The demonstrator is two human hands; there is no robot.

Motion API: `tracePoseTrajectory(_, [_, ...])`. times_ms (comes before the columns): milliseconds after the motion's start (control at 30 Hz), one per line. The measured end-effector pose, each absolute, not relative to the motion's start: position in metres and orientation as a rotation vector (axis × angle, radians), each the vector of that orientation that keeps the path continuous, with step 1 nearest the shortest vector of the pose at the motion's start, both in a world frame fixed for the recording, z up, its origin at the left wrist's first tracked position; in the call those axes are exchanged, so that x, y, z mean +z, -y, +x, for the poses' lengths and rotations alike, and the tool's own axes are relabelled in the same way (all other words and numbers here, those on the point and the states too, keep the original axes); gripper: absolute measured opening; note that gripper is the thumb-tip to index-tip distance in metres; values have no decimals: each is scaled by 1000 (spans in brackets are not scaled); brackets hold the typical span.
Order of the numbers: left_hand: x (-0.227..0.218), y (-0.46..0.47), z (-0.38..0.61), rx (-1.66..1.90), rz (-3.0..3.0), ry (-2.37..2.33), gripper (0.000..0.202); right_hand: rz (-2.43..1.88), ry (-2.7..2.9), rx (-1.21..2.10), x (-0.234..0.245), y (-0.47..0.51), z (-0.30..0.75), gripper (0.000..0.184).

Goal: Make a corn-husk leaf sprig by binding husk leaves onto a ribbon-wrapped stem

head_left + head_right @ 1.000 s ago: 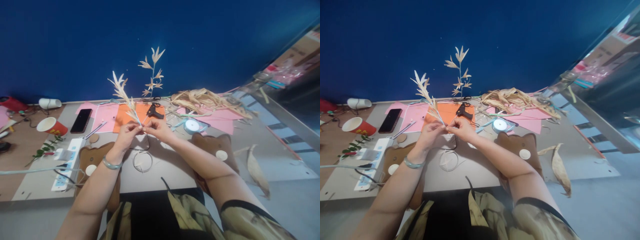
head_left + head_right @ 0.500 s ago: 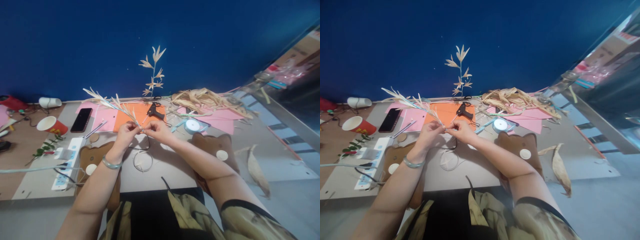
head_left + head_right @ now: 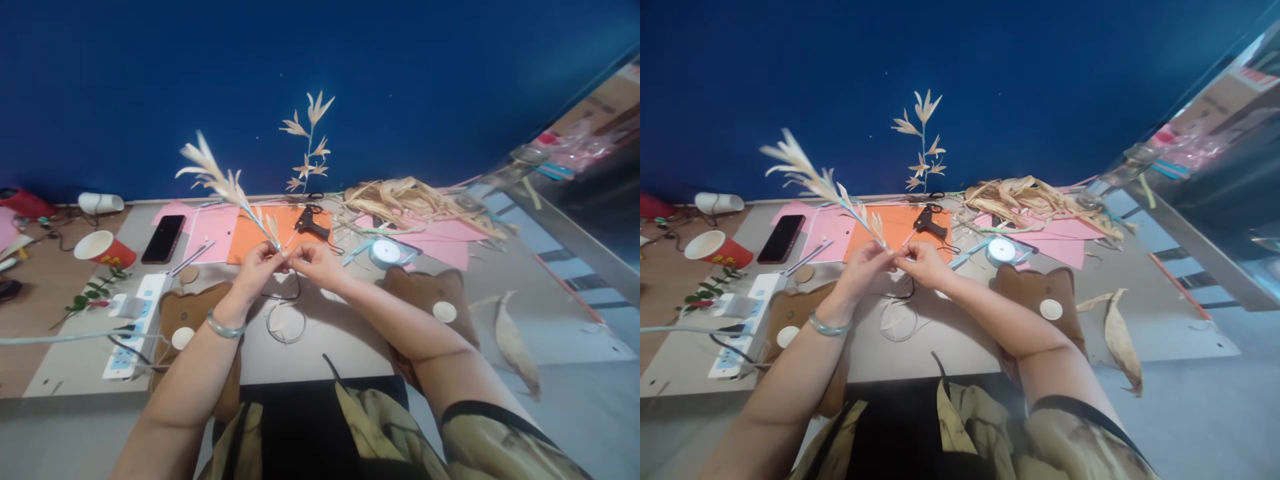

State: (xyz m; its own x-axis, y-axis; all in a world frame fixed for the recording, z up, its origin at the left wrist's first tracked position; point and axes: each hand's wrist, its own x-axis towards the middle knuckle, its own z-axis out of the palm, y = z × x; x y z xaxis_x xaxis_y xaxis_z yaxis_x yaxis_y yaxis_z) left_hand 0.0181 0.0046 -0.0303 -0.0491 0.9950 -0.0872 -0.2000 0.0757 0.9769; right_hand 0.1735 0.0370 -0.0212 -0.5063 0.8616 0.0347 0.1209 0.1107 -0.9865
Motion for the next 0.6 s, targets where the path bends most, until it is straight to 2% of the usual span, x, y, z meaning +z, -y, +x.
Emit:
tracePoseTrajectory(233, [-21, -1, 13, 1205, 896, -906, 29, -903, 1515, 1749, -16, -42, 176, 33])
tracePoseTrajectory(433, [-22, 0, 15, 1267, 958, -946, 30, -863, 1387, 1945, -14, -42, 174, 34])
tracePoseTrajectory(600, [-24, -3, 15, 1300, 1068, -1057, 27, -886, 1466, 1780, -22, -41, 172, 33])
